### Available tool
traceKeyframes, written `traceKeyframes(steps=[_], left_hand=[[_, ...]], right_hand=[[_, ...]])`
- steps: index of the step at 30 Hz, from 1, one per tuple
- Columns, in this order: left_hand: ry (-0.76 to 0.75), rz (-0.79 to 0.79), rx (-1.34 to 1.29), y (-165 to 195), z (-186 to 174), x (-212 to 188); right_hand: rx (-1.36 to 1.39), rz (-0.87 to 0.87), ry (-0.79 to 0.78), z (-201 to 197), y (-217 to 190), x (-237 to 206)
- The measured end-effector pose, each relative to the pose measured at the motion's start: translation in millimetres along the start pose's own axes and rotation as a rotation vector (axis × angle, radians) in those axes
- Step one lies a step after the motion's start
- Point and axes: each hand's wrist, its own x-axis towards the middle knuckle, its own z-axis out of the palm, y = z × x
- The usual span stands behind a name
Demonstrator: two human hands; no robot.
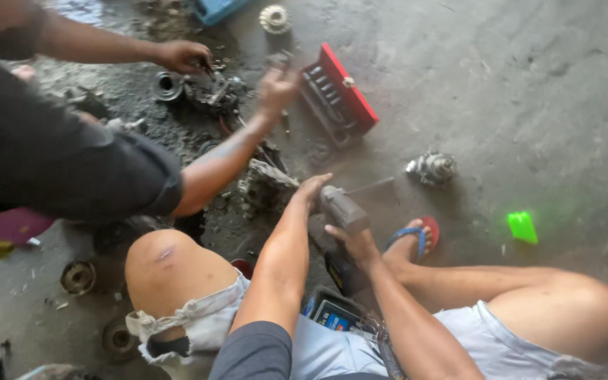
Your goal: The person sits on the floor and uses a cordless angle grinder to clean and smooth a small metal part. They hold the part with one hand and operate the grinder with the other, rotating the part to treat different surfaces. Another person works nearby on separate components.
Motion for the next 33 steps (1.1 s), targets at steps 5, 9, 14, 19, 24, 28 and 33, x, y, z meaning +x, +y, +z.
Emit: traceKeyframes(steps=[5,9,14,19,24,28,33], left_hand=[[0.114,0.058,-0.114,-16,19,31],[0.275,0.353,0.246,-28,28,51],[0.399,0.420,0.195,-13,15,44],[0.244,-0.020,-0.044,7,12,24],[0.079,0.018,-0.135,3,11,23],[-0.151,0.182,-0.027,7,3,21],[-0.071,0.289,0.085,19,1,-7]], right_hand=[[0.031,0.138,0.236,-10,9,-21],[0.219,0.505,0.458,-13,27,-32],[0.161,0.566,0.475,-9,13,-44],[-0.073,0.630,0.431,-14,-4,-47],[0.264,0.644,0.471,-18,9,-42],[0.247,0.643,0.443,-17,20,-40],[0.242,0.609,0.387,-8,23,-33]])
